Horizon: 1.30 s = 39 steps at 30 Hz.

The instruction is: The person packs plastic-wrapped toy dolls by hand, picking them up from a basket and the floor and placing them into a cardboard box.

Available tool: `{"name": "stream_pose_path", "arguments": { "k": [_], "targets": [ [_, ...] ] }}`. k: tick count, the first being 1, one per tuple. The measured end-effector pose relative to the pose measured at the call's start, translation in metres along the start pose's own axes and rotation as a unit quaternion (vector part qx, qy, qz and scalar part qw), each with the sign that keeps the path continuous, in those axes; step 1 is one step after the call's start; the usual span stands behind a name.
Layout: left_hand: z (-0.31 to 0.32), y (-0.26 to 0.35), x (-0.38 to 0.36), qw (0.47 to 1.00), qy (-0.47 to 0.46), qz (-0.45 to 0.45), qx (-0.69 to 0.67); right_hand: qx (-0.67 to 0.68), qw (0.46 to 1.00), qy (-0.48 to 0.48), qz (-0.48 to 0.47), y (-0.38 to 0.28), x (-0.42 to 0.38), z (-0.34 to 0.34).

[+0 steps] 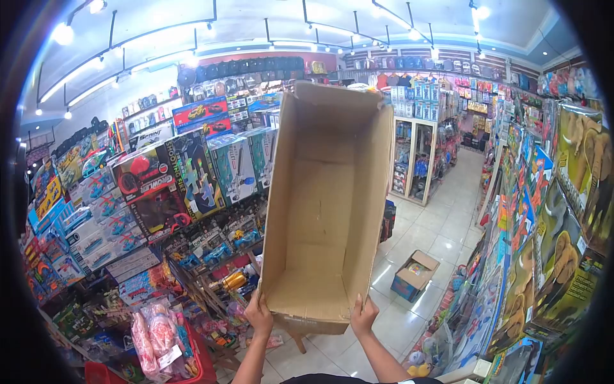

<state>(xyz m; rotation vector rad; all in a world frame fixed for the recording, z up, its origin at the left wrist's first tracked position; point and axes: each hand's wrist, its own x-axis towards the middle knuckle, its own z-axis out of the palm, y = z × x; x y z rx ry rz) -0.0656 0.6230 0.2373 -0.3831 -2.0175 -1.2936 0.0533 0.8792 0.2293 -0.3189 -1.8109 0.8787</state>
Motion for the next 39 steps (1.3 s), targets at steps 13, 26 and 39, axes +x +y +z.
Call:
{"name": "stream_pose_path", "arguments": {
  "k": [13,26,39],
  "targets": [
    [-0.046,-0.046,-0.016,0.986,-0.134,-0.024,0.101,-0.021,0.988,-0.095,0.124,0.001,-0.069,0.022],
    [-0.09,-0.098,-0.036,0.925,-0.223,-0.153,0.266,-0.068,0.932,-0.303,0.188,0.003,-0.119,0.052],
    [-0.088,-0.118,-0.112,0.915,-0.058,-0.351,0.192,0.096,0.768,-0.568,0.28,0.005,-0.125,0.108]
  ]
}}
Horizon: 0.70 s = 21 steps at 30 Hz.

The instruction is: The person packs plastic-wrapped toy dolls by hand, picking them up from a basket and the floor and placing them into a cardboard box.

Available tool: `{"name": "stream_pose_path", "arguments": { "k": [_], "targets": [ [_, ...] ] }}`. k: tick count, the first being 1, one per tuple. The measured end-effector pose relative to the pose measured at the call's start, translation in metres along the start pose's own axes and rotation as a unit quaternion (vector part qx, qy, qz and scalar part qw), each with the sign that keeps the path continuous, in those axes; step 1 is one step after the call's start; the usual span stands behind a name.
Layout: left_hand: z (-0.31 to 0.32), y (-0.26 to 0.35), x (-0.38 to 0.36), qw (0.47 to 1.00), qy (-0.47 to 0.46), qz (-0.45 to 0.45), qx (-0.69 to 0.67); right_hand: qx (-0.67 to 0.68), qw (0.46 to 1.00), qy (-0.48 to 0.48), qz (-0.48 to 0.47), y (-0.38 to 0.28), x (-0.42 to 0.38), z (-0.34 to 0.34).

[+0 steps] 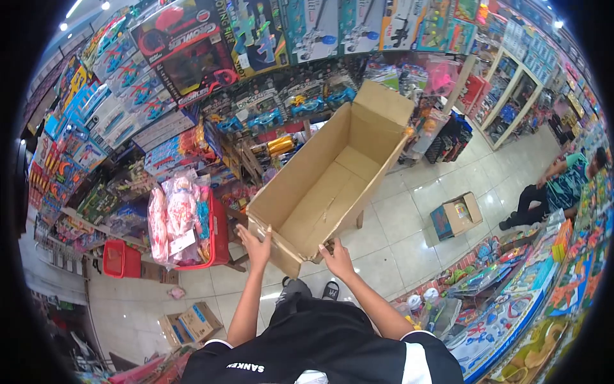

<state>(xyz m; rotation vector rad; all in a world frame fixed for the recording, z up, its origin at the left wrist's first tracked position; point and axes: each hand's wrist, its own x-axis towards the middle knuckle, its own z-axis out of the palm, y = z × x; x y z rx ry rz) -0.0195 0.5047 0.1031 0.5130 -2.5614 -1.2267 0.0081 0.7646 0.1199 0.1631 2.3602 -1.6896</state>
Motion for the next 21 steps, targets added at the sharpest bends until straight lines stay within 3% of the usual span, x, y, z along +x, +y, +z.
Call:
{"name": "stream_pose_path", "arguments": {
  "k": [2,3,4,6,11,14,16,20,21],
  "targets": [
    [0.004,0.01,-0.015,0.994,0.009,-0.097,0.041,0.005,0.999,-0.044,-0.021,-0.002,0.011,0.01],
    [0.007,0.007,-0.016,1.0,-0.002,-0.012,0.011,0.011,0.996,-0.078,-0.043,-0.002,0.019,0.016],
    [0.009,0.005,-0.014,1.0,0.002,-0.018,0.012,0.009,0.995,-0.085,-0.043,0.0,0.029,0.023],
    [0.012,0.011,-0.012,0.979,-0.119,-0.036,-0.162,-0.08,0.982,-0.118,-0.127,0.003,0.05,0.038],
    [0.007,-0.013,0.044,0.984,-0.07,-0.057,-0.152,-0.102,0.978,-0.133,-0.124,-0.026,0.095,0.043],
    [0.003,-0.027,0.083,0.986,-0.064,-0.006,-0.155,-0.047,0.98,-0.09,-0.171,-0.043,0.114,0.033],
    [-0.002,-0.025,0.104,0.988,-0.067,-0.048,-0.134,-0.186,0.938,0.02,-0.29,-0.051,0.129,0.008],
    [0.005,-0.023,0.137,0.99,-0.024,-0.018,-0.141,-0.258,0.92,0.069,-0.286,-0.062,0.161,-0.042],
    [0.008,-0.02,0.142,0.989,-0.026,-0.029,-0.141,-0.305,0.898,0.122,-0.292,-0.066,0.169,-0.055]
  ]
}}
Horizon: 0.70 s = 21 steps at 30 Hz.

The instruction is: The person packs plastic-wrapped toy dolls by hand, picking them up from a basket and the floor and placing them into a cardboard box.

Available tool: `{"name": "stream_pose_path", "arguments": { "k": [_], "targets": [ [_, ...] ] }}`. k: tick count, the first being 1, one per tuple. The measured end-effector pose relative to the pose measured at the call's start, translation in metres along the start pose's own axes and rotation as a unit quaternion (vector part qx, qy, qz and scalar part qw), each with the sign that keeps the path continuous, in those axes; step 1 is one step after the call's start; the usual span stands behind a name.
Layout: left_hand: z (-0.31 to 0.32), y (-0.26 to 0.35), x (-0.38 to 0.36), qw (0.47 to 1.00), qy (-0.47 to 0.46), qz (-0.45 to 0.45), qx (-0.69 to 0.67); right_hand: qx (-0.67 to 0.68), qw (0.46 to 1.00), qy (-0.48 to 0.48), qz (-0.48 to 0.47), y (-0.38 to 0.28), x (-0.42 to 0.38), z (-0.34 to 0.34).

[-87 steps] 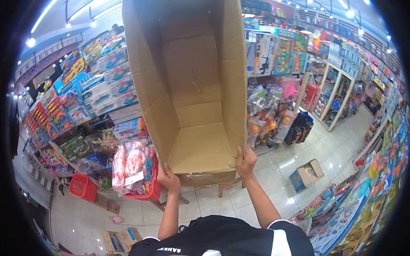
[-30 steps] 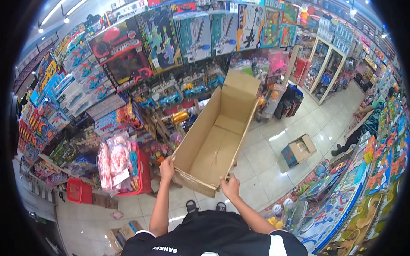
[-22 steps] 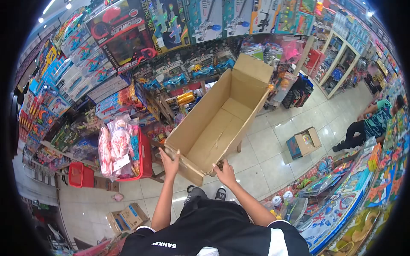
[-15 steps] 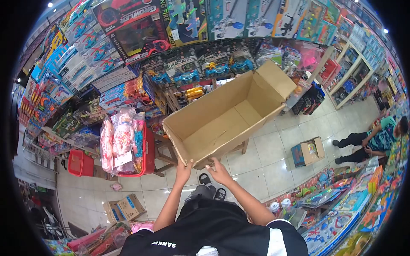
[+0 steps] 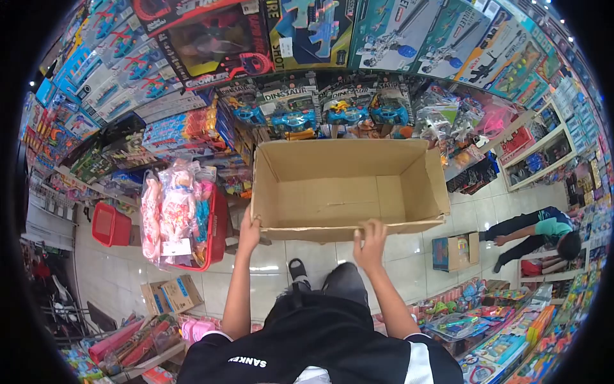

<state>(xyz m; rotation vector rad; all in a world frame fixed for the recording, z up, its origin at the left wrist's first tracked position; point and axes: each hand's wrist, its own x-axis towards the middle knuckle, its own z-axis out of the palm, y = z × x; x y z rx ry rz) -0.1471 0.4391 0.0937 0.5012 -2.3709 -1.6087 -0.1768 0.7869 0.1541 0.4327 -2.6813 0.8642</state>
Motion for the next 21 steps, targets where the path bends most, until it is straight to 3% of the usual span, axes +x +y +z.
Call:
{"name": "stream_pose_path", "arguments": {
  "k": [1,4,7,9,10,11,12,13,15,17,18,19,20,21],
  "targets": [
    [0.001,0.004,0.005,1.0,0.004,-0.022,0.012,-0.062,0.997,0.039,-0.002,0.012,0.01,-0.007],
    [0.002,0.0,0.015,0.999,0.016,-0.048,0.015,-0.104,0.993,0.012,0.054,0.077,0.049,-0.026],
    [0.011,0.017,0.014,0.994,0.059,-0.092,0.002,-0.062,0.987,-0.087,0.118,0.137,0.089,-0.039],
    [0.017,0.012,0.008,0.987,0.086,-0.129,-0.052,-0.229,0.968,0.025,0.097,0.159,0.129,-0.056],
    [0.023,0.004,0.004,0.981,0.126,-0.142,-0.049,-0.223,0.971,0.019,0.084,0.175,0.145,-0.059],
    [0.034,-0.005,-0.003,0.978,0.139,-0.148,-0.047,-0.296,0.945,0.047,0.13,0.194,0.157,-0.064],
    [0.045,-0.017,-0.006,0.958,0.209,-0.168,-0.099,-0.366,0.91,0.078,0.177,0.212,0.171,-0.066],
    [0.052,-0.019,-0.006,0.931,0.277,-0.183,-0.15,-0.358,0.915,0.076,0.17,0.238,0.183,-0.066],
    [0.069,-0.004,-0.014,0.924,0.275,-0.173,-0.203,-0.215,0.951,-0.088,0.205,0.3,0.192,-0.064],
    [0.084,-0.009,-0.019,0.873,0.348,-0.202,-0.276,-0.185,0.956,-0.125,0.188,0.355,0.205,-0.065],
    [0.09,0.02,-0.021,0.862,0.329,-0.204,-0.327,0.031,0.968,-0.128,0.214,0.404,0.205,-0.059],
    [0.093,0.023,-0.027,0.858,0.342,-0.206,-0.324,0.245,0.932,-0.131,0.233,0.429,0.205,-0.053],
    [0.094,0.022,-0.034,0.828,0.351,-0.21,-0.384,0.325,0.904,-0.062,0.273,0.406,0.205,-0.062],
    [0.092,0.02,-0.041,0.796,0.358,-0.21,-0.441,0.502,0.761,-0.002,0.412,0.4,0.2,-0.065]
  ]
}}
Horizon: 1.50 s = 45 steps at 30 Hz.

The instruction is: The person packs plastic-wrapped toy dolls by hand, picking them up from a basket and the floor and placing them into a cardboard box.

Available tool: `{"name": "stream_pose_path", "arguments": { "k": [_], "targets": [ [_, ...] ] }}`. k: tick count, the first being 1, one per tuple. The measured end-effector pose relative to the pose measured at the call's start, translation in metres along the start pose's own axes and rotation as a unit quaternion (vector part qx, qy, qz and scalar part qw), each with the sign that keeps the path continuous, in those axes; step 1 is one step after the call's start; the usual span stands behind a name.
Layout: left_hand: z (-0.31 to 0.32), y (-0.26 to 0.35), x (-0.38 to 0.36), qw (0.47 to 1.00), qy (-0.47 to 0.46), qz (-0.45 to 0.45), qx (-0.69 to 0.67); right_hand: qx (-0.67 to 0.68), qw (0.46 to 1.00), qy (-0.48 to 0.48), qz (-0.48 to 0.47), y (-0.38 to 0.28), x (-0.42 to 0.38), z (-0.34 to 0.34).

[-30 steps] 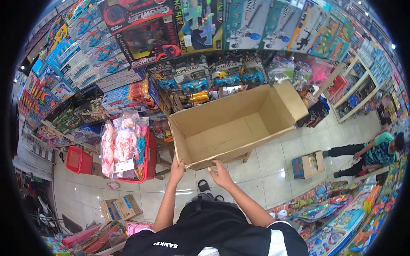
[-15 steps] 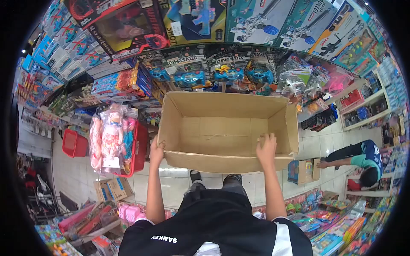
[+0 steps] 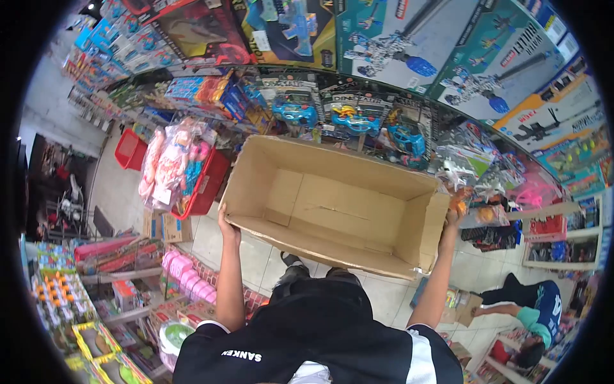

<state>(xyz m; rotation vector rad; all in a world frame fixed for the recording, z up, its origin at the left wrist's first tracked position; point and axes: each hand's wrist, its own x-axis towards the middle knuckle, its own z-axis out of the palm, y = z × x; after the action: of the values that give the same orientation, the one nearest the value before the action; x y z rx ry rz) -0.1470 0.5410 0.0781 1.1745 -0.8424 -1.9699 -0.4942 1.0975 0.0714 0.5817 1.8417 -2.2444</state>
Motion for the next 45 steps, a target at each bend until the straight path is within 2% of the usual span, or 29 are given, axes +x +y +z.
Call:
{"name": "stream_pose_path", "arguments": {
  "k": [2,3,4,5,7,8,9,10,11,12,13,14,15,17,19,22,24,25,27,28,30,31,32,34,35,38,42,43,45],
  "targets": [
    [-0.026,-0.014,0.002,0.999,-0.015,0.025,-0.013,0.126,0.991,-0.014,0.049,0.033,0.015,-0.037],
    [-0.032,-0.019,-0.004,0.997,-0.034,0.029,-0.058,0.123,0.991,-0.026,0.053,0.043,0.032,-0.039],
    [-0.041,-0.024,-0.011,0.993,-0.051,0.032,-0.103,0.047,0.99,-0.059,0.117,0.063,0.027,-0.053],
    [-0.055,-0.032,-0.015,0.994,-0.061,0.013,-0.092,-0.031,0.979,-0.093,0.179,0.087,0.014,-0.058],
    [-0.084,-0.052,-0.027,0.998,-0.04,0.022,-0.046,-0.188,0.925,-0.154,0.292,0.129,-0.011,-0.046],
    [-0.094,-0.06,-0.034,0.999,-0.03,0.026,0.001,-0.266,0.883,-0.183,0.339,0.144,-0.019,-0.044],
    [-0.102,-0.066,-0.045,0.998,-0.013,0.005,0.056,-0.342,0.833,-0.208,0.381,0.173,-0.053,-0.082],
    [-0.11,-0.072,-0.055,0.999,-0.006,0.011,0.049,-0.415,0.776,-0.229,0.417,0.19,-0.064,-0.084],
    [-0.119,-0.077,-0.065,0.99,-0.007,-0.041,0.134,-0.482,0.712,-0.245,0.448,0.215,-0.087,-0.121],
    [-0.13,-0.081,-0.074,0.971,-0.01,-0.095,0.219,-0.545,0.641,-0.257,0.475,0.228,-0.087,-0.125],
    [-0.145,-0.086,-0.08,0.973,-0.006,-0.092,0.213,-0.602,0.565,-0.264,0.498,0.234,-0.079,-0.125],
    [-0.161,-0.092,-0.083,0.952,-0.012,-0.132,0.278,-0.59,0.588,-0.304,0.463,0.27,-0.077,-0.129],
    [-0.18,-0.1,-0.086,0.925,-0.017,-0.172,0.339,-0.594,0.613,-0.289,0.433,0.285,-0.091,-0.104],
    [-0.228,-0.123,-0.095,0.923,0.003,-0.18,0.339,-0.592,0.664,-0.298,0.347,0.303,-0.111,-0.049],
    [-0.277,-0.145,-0.107,0.922,0.024,-0.193,0.334,-0.613,0.646,-0.343,0.299,0.315,-0.132,0.016],
    [-0.347,-0.161,-0.136,0.886,0.039,-0.28,0.368,-0.622,0.599,-0.471,0.182,0.326,-0.161,0.099],
    [-0.378,-0.155,-0.163,0.863,0.046,-0.328,0.381,-0.594,0.612,-0.499,0.152,0.328,-0.182,0.147],
    [-0.407,-0.168,-0.17,0.867,0.056,-0.33,0.369,-0.601,0.6,-0.507,0.149,0.345,-0.18,0.16],
    [-0.463,-0.201,-0.183,0.872,0.07,-0.373,0.309,-0.607,0.58,-0.499,0.216,0.388,-0.166,0.184],
    [-0.475,-0.198,-0.193,0.874,0.078,-0.374,0.299,-0.613,0.569,-0.505,0.214,0.381,-0.185,0.198],
    [-0.497,-0.193,-0.213,0.887,0.086,-0.342,0.298,-0.6,0.633,-0.45,0.193,0.371,-0.212,0.216],
    [-0.507,-0.19,-0.216,0.877,0.057,-0.319,0.355,-0.62,0.618,-0.449,0.179,0.371,-0.221,0.223],
    [-0.513,-0.188,-0.221,0.88,0.064,-0.321,0.345,-0.626,0.609,-0.454,0.177,0.372,-0.233,0.23],
    [-0.535,-0.199,-0.224,0.924,0.154,-0.285,0.205,-0.7,0.523,-0.465,0.142,0.374,-0.25,0.241],
    [-0.544,-0.204,-0.227,0.924,0.159,-0.289,0.195,-0.73,0.483,-0.461,0.147,0.376,-0.258,0.249],
    [-0.561,-0.213,-0.228,0.949,0.187,-0.225,0.117,-0.742,0.454,-0.476,0.13,0.374,-0.282,0.268],
    [-0.562,-0.213,-0.225,0.95,0.191,-0.238,0.069,-0.749,0.393,-0.521,0.116,0.404,-0.283,0.301],
    [-0.546,-0.193,-0.227,0.937,0.216,-0.263,0.085,-0.751,0.389,-0.519,0.119,0.406,-0.289,0.312],
    [-0.531,-0.165,-0.221,0.92,0.24,-0.291,0.103,-0.742,0.415,-0.518,0.091,0.406,-0.307,0.337]
  ]
}}
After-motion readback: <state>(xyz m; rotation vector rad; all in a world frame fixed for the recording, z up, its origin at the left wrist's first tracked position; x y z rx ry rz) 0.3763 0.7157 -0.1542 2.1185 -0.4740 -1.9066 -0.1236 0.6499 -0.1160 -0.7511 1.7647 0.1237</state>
